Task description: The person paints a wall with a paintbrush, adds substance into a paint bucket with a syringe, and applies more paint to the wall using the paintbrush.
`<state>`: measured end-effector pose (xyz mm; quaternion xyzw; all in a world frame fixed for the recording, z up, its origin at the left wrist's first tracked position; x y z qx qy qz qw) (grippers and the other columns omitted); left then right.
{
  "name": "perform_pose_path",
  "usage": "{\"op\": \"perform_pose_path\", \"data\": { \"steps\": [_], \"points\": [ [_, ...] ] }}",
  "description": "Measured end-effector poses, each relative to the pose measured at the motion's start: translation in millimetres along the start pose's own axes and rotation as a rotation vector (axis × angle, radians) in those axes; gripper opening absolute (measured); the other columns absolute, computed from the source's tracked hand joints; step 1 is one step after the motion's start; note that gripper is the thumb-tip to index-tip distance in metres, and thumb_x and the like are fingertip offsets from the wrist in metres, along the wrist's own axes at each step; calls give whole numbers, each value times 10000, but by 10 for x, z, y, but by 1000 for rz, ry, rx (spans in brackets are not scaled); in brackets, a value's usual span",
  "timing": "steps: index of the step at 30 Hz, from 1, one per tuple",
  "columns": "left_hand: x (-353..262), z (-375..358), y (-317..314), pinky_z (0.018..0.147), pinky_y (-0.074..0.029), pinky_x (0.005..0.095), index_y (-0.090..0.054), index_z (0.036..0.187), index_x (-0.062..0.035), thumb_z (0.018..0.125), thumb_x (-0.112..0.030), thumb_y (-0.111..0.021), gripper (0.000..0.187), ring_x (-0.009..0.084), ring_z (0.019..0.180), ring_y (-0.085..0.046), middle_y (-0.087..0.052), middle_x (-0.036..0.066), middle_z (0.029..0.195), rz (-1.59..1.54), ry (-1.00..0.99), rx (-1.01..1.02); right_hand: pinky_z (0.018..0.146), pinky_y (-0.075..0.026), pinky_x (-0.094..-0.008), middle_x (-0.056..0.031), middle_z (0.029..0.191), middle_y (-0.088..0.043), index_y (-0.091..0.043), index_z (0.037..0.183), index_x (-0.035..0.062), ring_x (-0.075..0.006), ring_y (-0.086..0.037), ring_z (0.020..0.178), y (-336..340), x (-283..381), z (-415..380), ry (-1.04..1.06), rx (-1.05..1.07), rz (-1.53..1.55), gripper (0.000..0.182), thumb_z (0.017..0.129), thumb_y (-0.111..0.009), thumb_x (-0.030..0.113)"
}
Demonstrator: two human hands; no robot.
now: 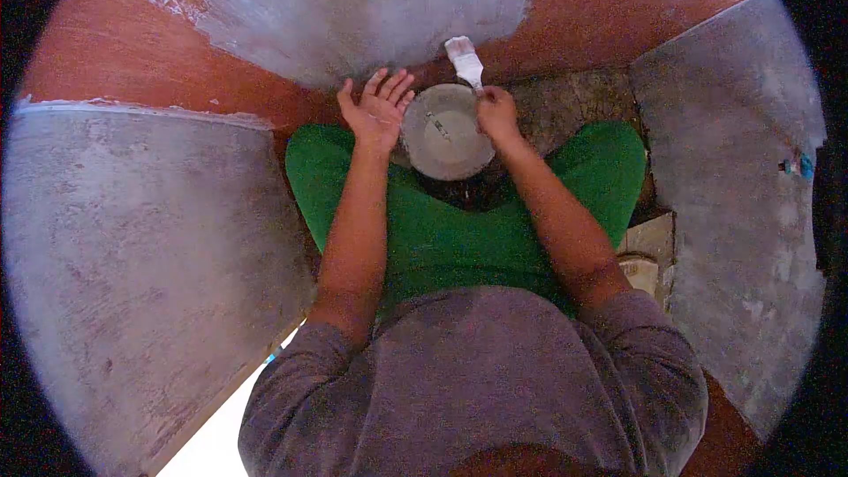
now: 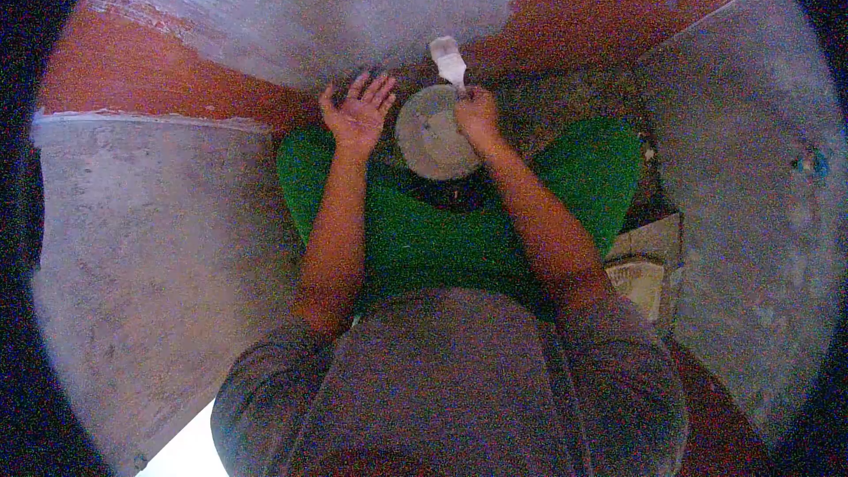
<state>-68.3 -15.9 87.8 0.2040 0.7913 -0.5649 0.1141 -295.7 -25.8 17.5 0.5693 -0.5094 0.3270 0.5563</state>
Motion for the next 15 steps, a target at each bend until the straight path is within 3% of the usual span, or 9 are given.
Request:
{"op": "perform_pose_path", "data": {
  "steps": [4,7,10,15],
  "points": [
    [-40,-57,-198,1062,-268,504,-329,1328,18,772,-636,-465,869,417,1299,-329,-320,292,1400,-147,-9,147,623,-469,-326,-73,740,-592,-594,985,6,-188,-577,663,25,308,15,335,-179,-182,190,926,-503,162],
    [-78,-115,-267,1087,-225,511,-306,1346,22,759,-648,-478,907,424,1330,-276,-278,290,1426,-234,-24,193,826,-460,-417,-211,941,-630,-569,1063,-7,-333,-615,887,134,776,-210,366,-155,-93,287,943,-478,238],
    [-123,-123,-266,1085,-231,517,-295,1353,18,752,-646,-493,917,433,1331,-269,-270,292,1429,-276,-48,250,820,-453,-405,-206,958,-623,-554,1067,-9,-332,-607,898,201,1002,-301,365,-123,21,278,948,-466,226],
    [-187,-136,-268,1087,-236,521,-284,1365,9,745,-642,-507,926,433,1336,-261,-251,285,1442,-330,-51,229,822,-449,-392,-206,976,-613,-557,1045,-11,-333,-599,915,256,1256,-350,482,-269,34,272,950,-465,227]
  ]
}}
Point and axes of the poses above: each hand's wrist, its own z-axis towards the middle knuckle, its own y-axis out of the back of the hand, x = y × z, the point moved 5 cm from there along z, towards the middle knuckle
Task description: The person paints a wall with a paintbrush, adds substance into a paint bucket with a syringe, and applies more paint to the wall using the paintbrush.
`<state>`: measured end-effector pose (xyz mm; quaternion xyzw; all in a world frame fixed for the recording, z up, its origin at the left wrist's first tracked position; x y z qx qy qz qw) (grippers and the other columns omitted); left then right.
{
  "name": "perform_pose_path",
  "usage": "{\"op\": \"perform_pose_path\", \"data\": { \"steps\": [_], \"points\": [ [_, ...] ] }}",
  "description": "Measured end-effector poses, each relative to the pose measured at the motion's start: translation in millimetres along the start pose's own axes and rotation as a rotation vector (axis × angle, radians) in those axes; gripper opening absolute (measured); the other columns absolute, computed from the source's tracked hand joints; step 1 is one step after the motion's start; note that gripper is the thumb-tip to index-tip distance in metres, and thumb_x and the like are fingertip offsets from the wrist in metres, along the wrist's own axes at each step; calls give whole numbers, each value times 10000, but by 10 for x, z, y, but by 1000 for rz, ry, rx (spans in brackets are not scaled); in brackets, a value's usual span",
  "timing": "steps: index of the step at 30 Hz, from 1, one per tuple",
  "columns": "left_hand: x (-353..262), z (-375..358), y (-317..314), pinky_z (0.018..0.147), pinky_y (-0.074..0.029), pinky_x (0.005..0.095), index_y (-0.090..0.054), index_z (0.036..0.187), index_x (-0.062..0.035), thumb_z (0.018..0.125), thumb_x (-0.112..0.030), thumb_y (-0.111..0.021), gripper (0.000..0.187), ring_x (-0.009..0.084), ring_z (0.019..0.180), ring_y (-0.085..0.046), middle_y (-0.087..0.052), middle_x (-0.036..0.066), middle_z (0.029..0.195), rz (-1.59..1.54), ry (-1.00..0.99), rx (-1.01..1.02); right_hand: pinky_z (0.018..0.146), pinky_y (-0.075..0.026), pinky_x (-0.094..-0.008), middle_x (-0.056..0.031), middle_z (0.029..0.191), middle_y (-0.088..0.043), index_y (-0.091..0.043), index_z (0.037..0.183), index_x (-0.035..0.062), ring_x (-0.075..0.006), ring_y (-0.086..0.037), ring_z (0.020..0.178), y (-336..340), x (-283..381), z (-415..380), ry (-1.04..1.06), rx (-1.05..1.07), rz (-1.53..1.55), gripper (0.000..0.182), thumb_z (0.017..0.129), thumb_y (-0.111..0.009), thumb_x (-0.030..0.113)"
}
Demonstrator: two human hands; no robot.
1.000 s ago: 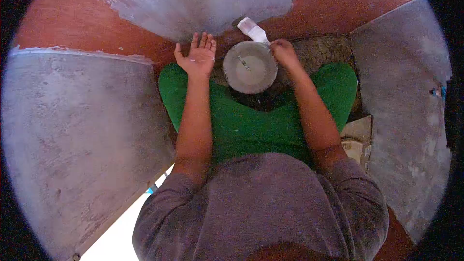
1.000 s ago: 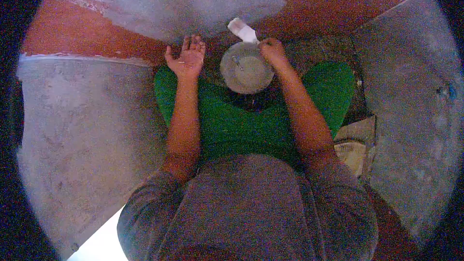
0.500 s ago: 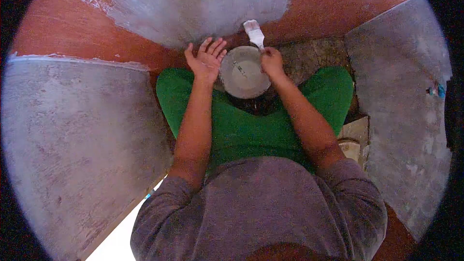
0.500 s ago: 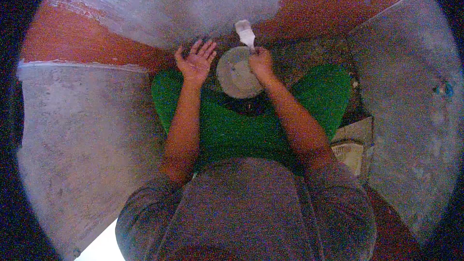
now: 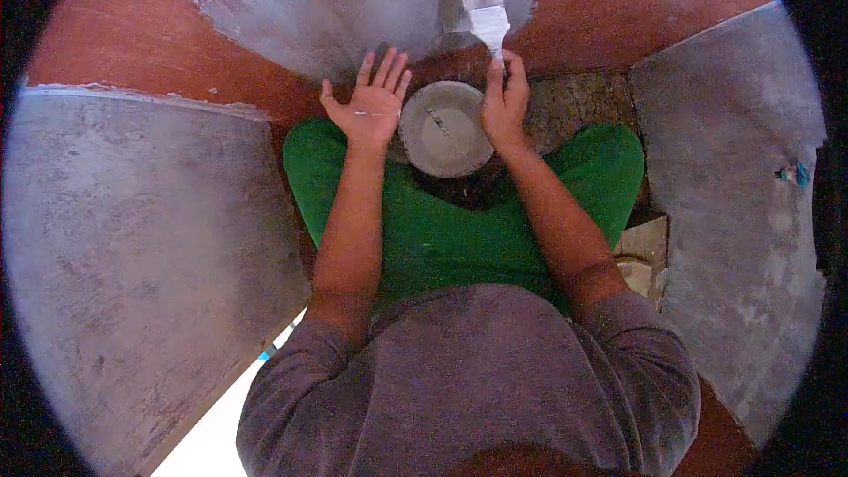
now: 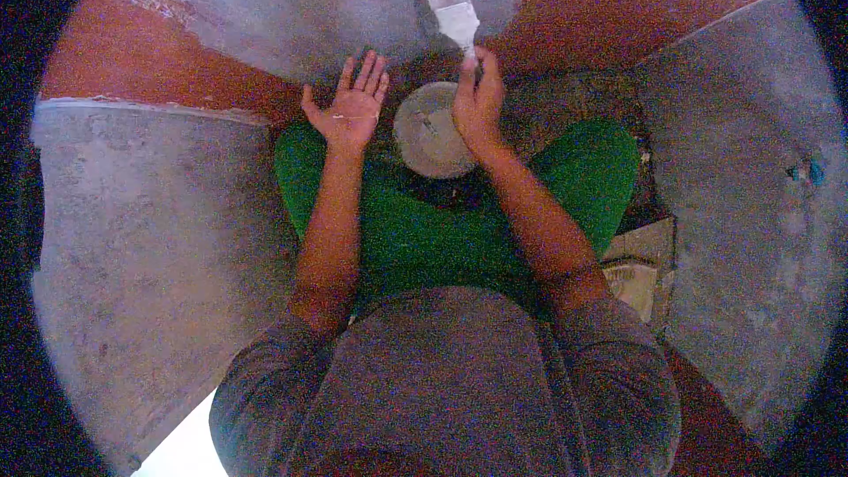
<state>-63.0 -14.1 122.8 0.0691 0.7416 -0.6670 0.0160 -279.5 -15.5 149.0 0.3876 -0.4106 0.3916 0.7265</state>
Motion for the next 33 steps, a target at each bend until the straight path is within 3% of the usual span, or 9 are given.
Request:
{"op": "perform_pose_path", "data": {
  "steps": [4,7,14,17,19,22,28,31,33],
  "points": [
    [-41,32,21,1094,-224,521,-283,1373,6,740,-647,-511,937,422,1346,-249,-244,276,1448,-47,-26,20,823,-462,-412,-224,964,-624,-580,1017,-27,-370,-607,908,-229,-438,30,-54,101,-93,257,925,-483,192],
    [-68,27,-31,1100,-210,519,-274,1382,2,742,-652,-506,944,416,1352,-243,-243,273,1450,-48,-53,20,752,-481,-404,-200,828,-649,-607,1009,-28,-336,-639,807,-378,-1084,-138,-201,169,-226,281,862,-536,201],
    [-88,11,5,1103,-202,518,-283,1371,4,744,-659,-504,939,416,1349,-246,-259,272,1442,-3,-63,1,794,-487,-441,-251,922,-649,-624,1036,-25,-403,-627,886,-342,-1603,-317,-683,369,-379,384,768,-527,232],
    [-67,-2,36,1099,-205,521,-287,1358,9,747,-655,-507,929,420,1343,-256,-275,273,1433,20,-56,-12,828,-471,-447,-242,933,-648,-626,1047,-11,-401,-618,908,-269,-1530,-300,-578,202,-369,360,788,-513,212],
    [-67,0,46,1097,-208,521,-280,1355,12,749,-651,-508,926,422,1339,-261,-284,274,1428,35,-58,-24,838,-460,-448,-235,943,-646,-625,1062,4,-395,-613,918,-180,-1089,-173,-394,86,-435,341,812,-510,205],
    [-59,6,63,1096,-205,525,-288,1348,14,750,-646,-512,918,424,1338,-262,-296,277,1419,49,-47,-33,880,-444,-446,-256,1061,-602,-573,1128,-21,-404,-577,1000,-76,-638,-105,-315,15,-414,349,900,-484,228],
    [24,-15,-39,1104,-183,544,-230,1401,2,746,-647,-509,964,422,1359,-210,-233,271,1452,-4,-2,45,781,-460,-405,-205,973,-627,-577,1066,0,-343,-611,893,136,-41,139,19,-223,-104,305,946,-449,250],
    [98,-36,-204,1117,-139,552,-184,1426,-13,711,-704,-512,1047,419,1371,-172,-183,259,1475,27,43,133,792,-454,-428,-212,988,-615,-547,1112,22,-375,-596,908,137,29,225,17,-137,-51,320,962,-415,272],
    [122,-51,-267,1104,-201,543,-182,1426,-16,740,-735,-467,1033,417,1354,-223,-214,262,1463,52,51,157,819,-443,-473,-238,1025,-601,-524,1135,0,-419,-577,937,55,-162,266,-14,-62,-199,311,931,-434,217]
  ]
}}
Point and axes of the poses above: each hand's wrist, its own z-axis towards the middle knuckle, its own y-axis out of the back of the hand, x = y × z, the point moved 5 cm from there along z, towards the middle knuckle
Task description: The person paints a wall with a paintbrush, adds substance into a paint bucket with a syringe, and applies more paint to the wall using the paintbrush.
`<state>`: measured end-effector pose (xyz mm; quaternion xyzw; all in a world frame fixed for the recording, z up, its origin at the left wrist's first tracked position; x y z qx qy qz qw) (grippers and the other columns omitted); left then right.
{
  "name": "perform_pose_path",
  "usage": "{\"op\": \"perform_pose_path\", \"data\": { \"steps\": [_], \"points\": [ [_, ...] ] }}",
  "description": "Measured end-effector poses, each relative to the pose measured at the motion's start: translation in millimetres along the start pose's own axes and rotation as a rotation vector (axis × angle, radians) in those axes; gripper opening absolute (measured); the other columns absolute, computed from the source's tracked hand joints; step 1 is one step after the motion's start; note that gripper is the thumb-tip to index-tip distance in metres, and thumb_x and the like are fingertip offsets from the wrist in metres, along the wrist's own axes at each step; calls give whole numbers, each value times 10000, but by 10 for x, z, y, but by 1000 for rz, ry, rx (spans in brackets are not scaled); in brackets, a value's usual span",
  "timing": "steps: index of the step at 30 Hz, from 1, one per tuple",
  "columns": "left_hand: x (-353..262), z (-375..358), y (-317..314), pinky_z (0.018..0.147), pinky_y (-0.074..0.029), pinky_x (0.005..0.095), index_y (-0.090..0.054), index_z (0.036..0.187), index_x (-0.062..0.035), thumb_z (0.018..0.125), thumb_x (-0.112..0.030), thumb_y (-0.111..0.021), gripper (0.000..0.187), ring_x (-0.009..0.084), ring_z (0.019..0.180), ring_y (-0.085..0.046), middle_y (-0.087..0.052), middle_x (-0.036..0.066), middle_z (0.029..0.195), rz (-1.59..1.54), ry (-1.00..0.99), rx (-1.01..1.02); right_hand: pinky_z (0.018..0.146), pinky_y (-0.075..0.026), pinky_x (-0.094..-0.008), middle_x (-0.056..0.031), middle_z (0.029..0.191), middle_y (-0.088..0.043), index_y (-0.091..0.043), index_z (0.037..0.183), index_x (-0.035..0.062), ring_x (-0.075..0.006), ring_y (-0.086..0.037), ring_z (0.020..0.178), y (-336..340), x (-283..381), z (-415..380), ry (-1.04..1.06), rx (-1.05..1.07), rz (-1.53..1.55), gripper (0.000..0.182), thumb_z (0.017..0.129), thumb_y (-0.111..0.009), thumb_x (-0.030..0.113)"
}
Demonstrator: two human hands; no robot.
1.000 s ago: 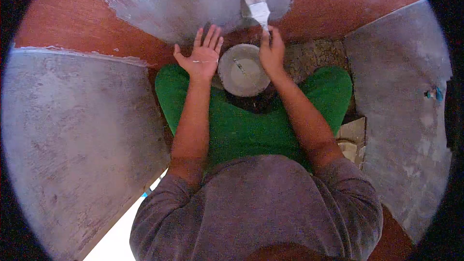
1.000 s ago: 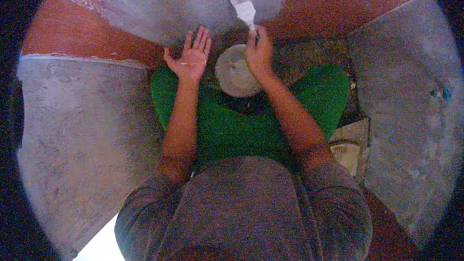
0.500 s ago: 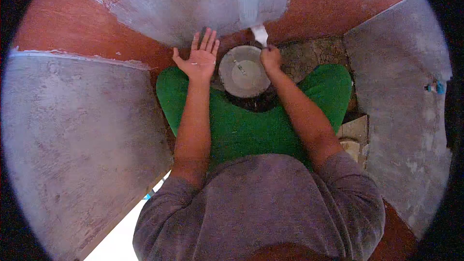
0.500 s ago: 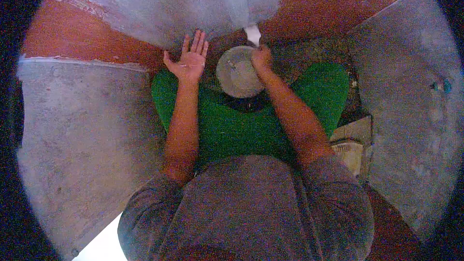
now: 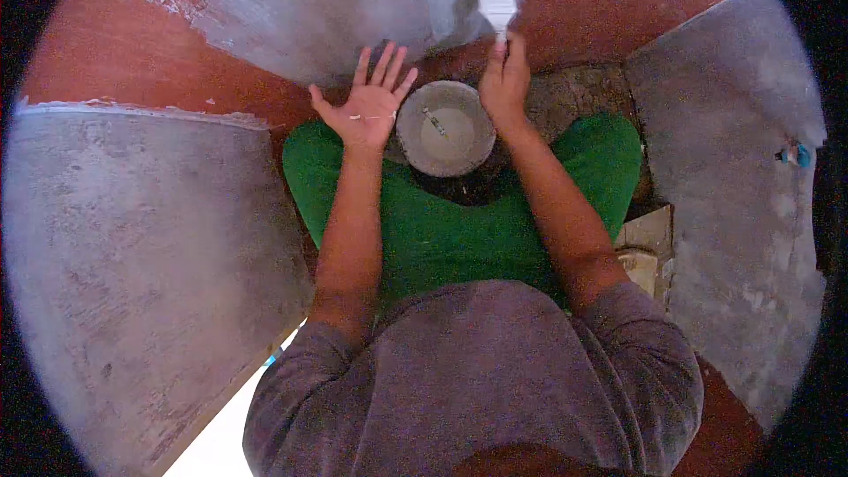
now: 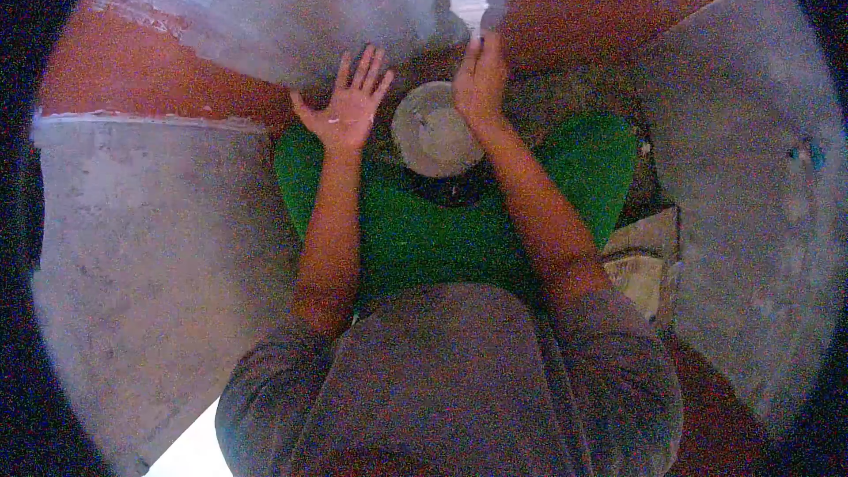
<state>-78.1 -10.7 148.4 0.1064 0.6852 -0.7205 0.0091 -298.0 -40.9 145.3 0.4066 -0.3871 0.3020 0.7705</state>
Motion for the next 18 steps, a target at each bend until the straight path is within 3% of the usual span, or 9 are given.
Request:
{"op": "perform_pose_path", "data": {
  "steps": [4,7,10,12,13,14,16,18],
  "points": [
    [-78,99,472,1024,-373,502,-220,1403,-8,820,-736,-340,940,412,1287,-362,-300,272,1420,161,48,-145,838,-443,-484,-275,1024,-602,-541,1140,24,-456,-567,973,-358,-783,-136,-270,196,-213,342,900,-452,250],
    [-9,62,630,933,-465,464,-256,1371,9,866,-689,-264,861,410,1213,-452,-365,276,1377,547,55,-243,852,-448,-484,-290,1004,-608,-599,1048,-7,-456,-573,979,-647,-1522,-277,-357,319,-283,344,806,-495,215],
    [53,36,779,947,-447,469,-284,1348,11,870,-688,-258,848,408,1210,-452,-315,261,1414,743,94,-384,838,-461,-486,-286,953,-622,-644,926,-34,-458,-589,933,-652,-1656,-300,-389,314,-239,330,746,-505,205],
    [102,104,819,968,-417,500,-281,1357,3,843,-728,-261,894,403,1233,-426,-266,250,1441,757,-2,-392,832,-468,-486,-290,947,-624,-646,901,-50,-456,-597,916,-656,-1605,-251,-205,524,-431,341,744,-513,221],
    [113,104,841,978,-403,515,-280,1361,-1,830,-748,-263,917,400,1244,-413,-242,244,1454,763,-48,-400,825,-471,-487,-292,943,-624,-647,891,-56,-457,-600,907,-622,-1576,-253,-229,541,-451,344,744,-519,227],
    [130,94,873,1007,-354,540,-275,1365,4,791,-778,-293,970,407,1268,-374,-227,250,1458,619,11,-384,819,-474,-488,-294,939,-624,-648,882,-62,-457,-602,898,-587,-1547,-256,-252,559,-471,348,743,-524,232],
    [142,72,739,1065,-256,590,-264,1372,13,714,-839,-352,1080,422,1316,-297,-197,261,1467,331,124,-347,800,-479,-493,-299,931,-623,-649,868,-68,-460,-606,880,-526,-1531,-311,-525,407,-350,348,744,-539,239],
    [206,4,369,1074,-182,619,-213,1417,-27,673,-866,-361,1131,433,1346,-211,-145,259,1482,82,118,-141,793,-478,-498,-304,912,-622,-647,857,-73,-469,-602,874,-640,-1600,-333,-291,492,-436,356,745,-547,251]
  ]
}}
Point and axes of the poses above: each hand's wrist, its own z-axis towards the middle knuckle, its own y-axis out of the back of the hand, x = y × z, the point moved 5 cm from there along z, towards the middle knuckle
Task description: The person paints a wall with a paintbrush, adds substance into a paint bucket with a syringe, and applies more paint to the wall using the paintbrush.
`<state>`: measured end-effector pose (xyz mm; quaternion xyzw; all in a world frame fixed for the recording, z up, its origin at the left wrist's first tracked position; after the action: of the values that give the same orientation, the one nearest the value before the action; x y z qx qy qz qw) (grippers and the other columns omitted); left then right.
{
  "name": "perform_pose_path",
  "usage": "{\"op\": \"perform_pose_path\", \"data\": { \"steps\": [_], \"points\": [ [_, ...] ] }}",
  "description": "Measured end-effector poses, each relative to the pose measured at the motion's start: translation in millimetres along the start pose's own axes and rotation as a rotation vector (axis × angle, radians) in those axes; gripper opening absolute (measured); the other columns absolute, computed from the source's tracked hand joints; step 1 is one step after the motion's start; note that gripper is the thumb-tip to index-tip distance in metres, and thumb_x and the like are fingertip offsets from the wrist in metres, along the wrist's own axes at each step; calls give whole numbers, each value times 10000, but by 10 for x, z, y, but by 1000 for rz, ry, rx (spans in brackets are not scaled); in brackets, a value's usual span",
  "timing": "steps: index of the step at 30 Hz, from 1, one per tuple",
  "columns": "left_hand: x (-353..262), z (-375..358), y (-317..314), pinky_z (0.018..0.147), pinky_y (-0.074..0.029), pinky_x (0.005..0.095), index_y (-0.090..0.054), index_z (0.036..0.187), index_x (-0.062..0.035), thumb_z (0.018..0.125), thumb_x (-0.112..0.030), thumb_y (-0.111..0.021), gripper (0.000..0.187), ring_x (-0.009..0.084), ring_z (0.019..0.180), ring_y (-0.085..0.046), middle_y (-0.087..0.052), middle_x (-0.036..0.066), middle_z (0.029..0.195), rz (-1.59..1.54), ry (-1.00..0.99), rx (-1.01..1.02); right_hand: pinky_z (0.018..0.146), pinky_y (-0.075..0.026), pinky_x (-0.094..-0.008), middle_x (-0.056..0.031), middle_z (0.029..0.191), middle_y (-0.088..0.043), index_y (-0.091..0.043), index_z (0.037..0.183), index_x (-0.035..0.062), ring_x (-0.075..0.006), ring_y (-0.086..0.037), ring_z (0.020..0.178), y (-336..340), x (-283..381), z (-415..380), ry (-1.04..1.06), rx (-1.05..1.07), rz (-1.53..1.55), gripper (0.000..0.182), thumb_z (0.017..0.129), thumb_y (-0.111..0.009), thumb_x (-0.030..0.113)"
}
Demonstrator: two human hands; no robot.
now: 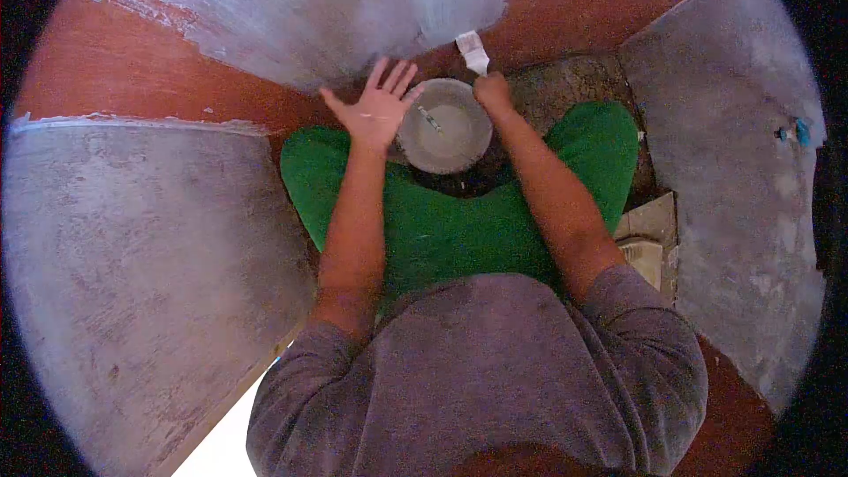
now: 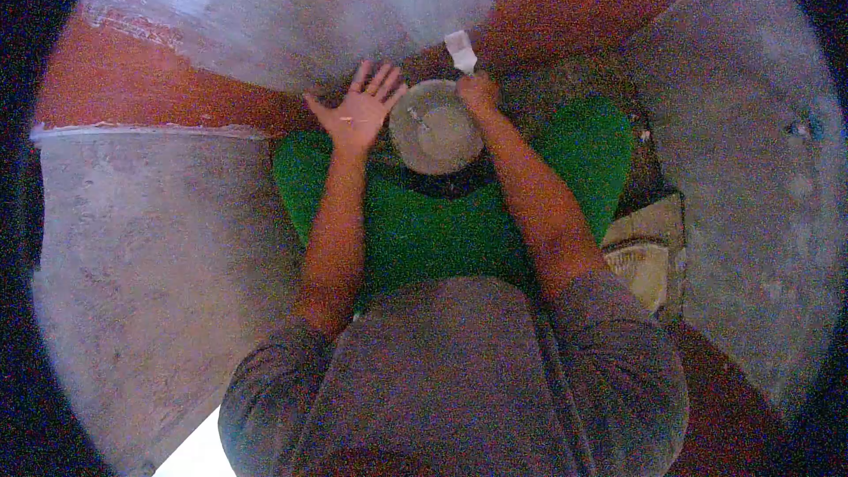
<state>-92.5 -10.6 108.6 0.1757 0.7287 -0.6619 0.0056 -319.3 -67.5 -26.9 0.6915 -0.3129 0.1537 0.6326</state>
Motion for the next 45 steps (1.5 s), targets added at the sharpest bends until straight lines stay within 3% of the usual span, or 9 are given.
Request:
{"op": "perform_pose_path", "data": {
  "steps": [4,10,13,22,24,30,36,38,45],
  "points": [
    [-151,-66,-428,1093,-80,628,-157,1456,-70,626,-880,-399,1185,449,1373,-107,-89,263,1495,-282,-86,191,787,-469,-509,-314,902,-615,-638,865,-83,-482,-591,872,132,113,-169,4,6,0,377,749,-549,264],
    [-413,-145,-323,1098,-107,618,-250,1411,-58,649,-852,-432,1116,441,1371,-133,-139,274,1480,-678,-241,111,806,-456,-491,-296,947,-611,-608,983,-53,-468,-581,904,433,254,-326,-287,-78,198,391,788,-533,278],
    [-611,-260,-498,1090,-164,609,-294,1379,-51,677,-837,-425,1062,428,1362,-182,-177,271,1472,-630,-252,250,801,-455,-486,-274,941,-618,-595,1028,-22,-466,-578,901,489,362,-340,-24,-366,242,359,839,-499,269],
    [-1257,-868,-729,1097,-225,535,-318,1358,-10,756,-766,-431,973,378,1351,-245,-177,247,1484,-563,-545,438,732,-454,-494,-242,885,-613,-577,1051,29,-443,-585,828,1224,1061,-702,156,-538,367,292,923,-434,249],
    [-1280,-884,-678,1096,-223,538,-336,1358,-27,733,-772,-455,979,352,1362,-238,-190,217,1491,-538,-517,458,649,-444,-479,-207,771,-596,-544,1018,20,-417,-583,744,1405,1234,-791,374,-658,490,229,948,-422,200],
    [-1106,-645,-374,1113,-187,533,-376,1346,-30,654,-712,-598,997,346,1380,-203,-212,182,1497,-318,-359,312,765,-459,-513,-256,951,-622,-590,1106,36,-465,-587,851,1042,1103,-552,337,-724,461,342,901,-450,270],
    [-268,-172,-186,1087,-227,551,-377,1312,37,762,-729,-456,947,461,1323,-261,-260,325,1418,71,-82,-2,817,-460,-507,-255,1039,-613,-633,1070,33,-448,-593,914,675,536,-272,-103,-174,219,367,822,-517,278],
    [-101,-90,-109,1110,-167,552,-368,1332,39,795,-714,-398,925,489,1332,-214,-235,347,1418,97,2,16,834,-458,-502,-266,1038,-610,-641,1042,25,-443,-590,942,655,391,-149,-175,-89,142,379,802,-525,294],
    [58,85,11,1077,-268,538,-464,1232,55,848,-680,-340,838,501,1247,-367,-381,343,1336,248,59,-88,846,-454,-503,-246,998,-633,-670,951,32,-430,-592,964,764,156,-161,-314,-15,-50,374,782,-529,334]
  ]
}}
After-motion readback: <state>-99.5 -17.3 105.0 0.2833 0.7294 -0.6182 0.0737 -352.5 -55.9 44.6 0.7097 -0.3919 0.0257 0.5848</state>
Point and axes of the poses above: each hand's wrist, its own z-axis towards the middle knuckle, its own y-axis out of the back of the hand, x = y × z, the point moved 5 cm from there along z, towards the middle knuckle
